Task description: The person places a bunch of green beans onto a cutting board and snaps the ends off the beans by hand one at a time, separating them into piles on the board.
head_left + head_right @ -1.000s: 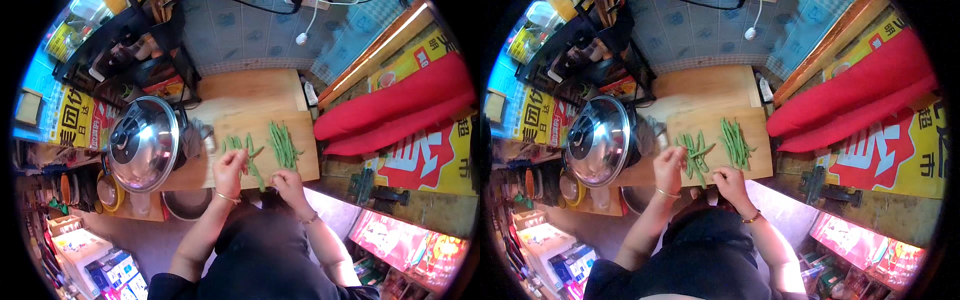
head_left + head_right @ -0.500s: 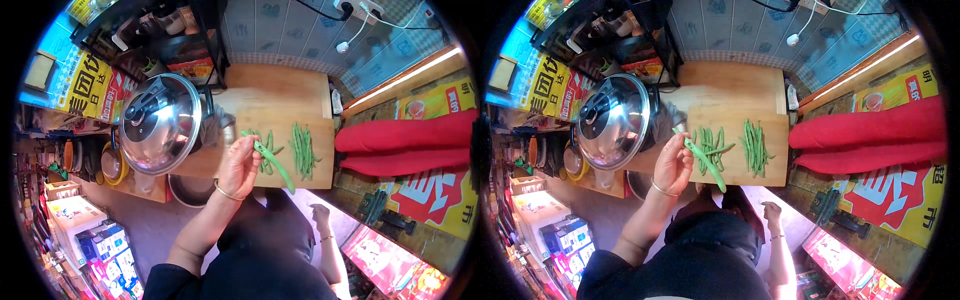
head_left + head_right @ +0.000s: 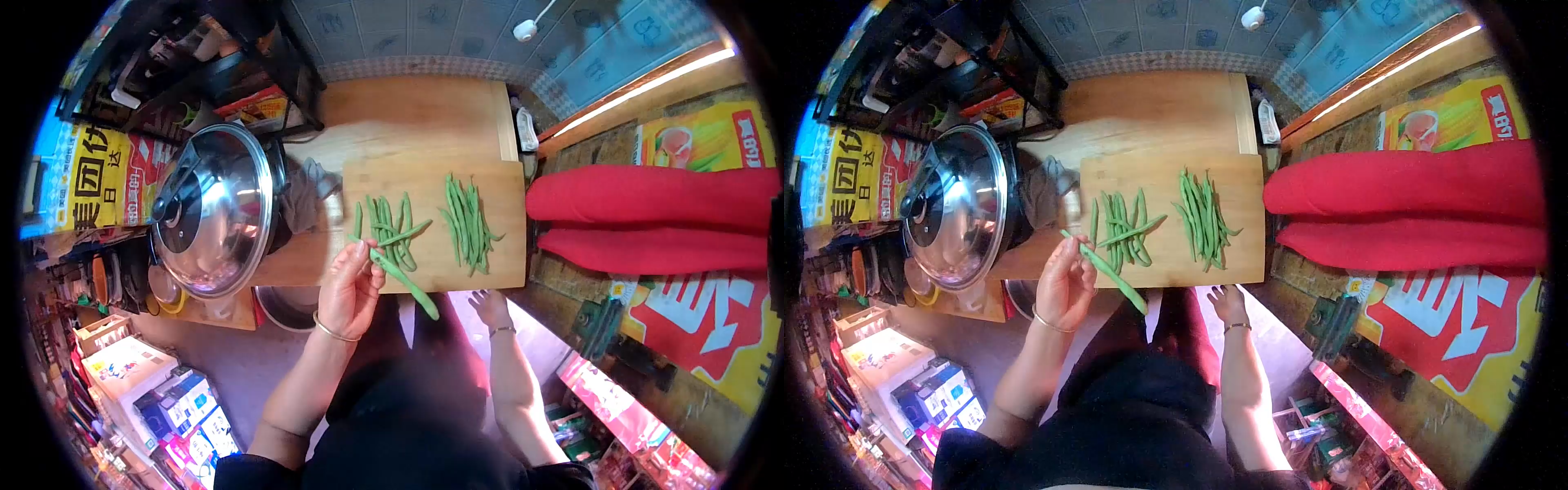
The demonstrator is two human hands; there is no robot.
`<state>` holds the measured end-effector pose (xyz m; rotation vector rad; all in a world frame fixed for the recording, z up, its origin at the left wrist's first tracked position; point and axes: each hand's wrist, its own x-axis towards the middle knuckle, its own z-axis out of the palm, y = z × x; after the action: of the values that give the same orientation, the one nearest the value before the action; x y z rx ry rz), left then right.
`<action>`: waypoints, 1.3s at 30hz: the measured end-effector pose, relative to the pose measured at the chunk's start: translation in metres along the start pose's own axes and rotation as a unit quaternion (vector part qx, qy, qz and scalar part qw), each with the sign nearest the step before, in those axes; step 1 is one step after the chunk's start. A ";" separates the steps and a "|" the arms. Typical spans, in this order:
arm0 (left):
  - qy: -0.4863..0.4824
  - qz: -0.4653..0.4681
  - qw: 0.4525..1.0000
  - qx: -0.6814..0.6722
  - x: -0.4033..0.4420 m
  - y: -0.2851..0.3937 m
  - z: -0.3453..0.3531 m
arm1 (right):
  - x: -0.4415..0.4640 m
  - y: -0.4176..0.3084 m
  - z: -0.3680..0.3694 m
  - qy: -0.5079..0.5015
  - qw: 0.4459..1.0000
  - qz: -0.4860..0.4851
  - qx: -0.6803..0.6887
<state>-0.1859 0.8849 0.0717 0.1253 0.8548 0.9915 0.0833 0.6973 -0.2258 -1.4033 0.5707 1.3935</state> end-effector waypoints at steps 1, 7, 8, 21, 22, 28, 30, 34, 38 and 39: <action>-0.013 -0.010 1.000 0.015 0.002 -0.004 -0.005 | -0.007 -0.005 0.006 0.002 1.000 0.004 0.001; -0.020 -0.055 0.998 0.035 -0.001 -0.026 0.003 | -0.089 -0.016 0.029 0.058 0.942 -0.195 -0.268; -0.049 -0.065 0.995 0.057 -0.004 -0.027 0.007 | -0.120 -0.025 0.049 0.011 0.935 -0.231 -0.270; -0.207 0.027 0.928 0.308 -0.052 -0.027 0.062 | -0.341 -0.075 0.196 -0.253 0.850 -0.297 -0.353; -0.242 0.064 0.891 0.378 -0.055 -0.026 0.053 | -0.342 -0.074 0.195 -0.242 0.845 -0.307 -0.366; -0.253 0.139 0.812 0.508 -0.063 -0.007 0.050 | -0.337 -0.062 0.196 -0.248 0.855 -0.308 -0.337; -0.252 0.135 0.813 0.507 -0.062 -0.003 0.049 | -0.336 -0.063 0.196 -0.276 0.893 -0.238 -0.265; -0.271 0.189 0.725 0.605 -0.063 0.011 0.049 | -0.337 -0.059 0.201 -0.251 0.878 -0.271 -0.305; -0.342 0.284 0.681 0.581 -0.059 0.009 0.045 | -0.338 -0.064 0.200 -0.303 0.902 -0.194 -0.240; -0.342 0.284 0.681 0.582 -0.057 0.008 0.042 | -0.339 -0.065 0.200 -0.337 0.921 -0.116 -0.156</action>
<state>-0.1772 0.8570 0.1367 1.8546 0.6055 0.6916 -0.0190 0.7873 0.1494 -1.0746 -0.2704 1.6916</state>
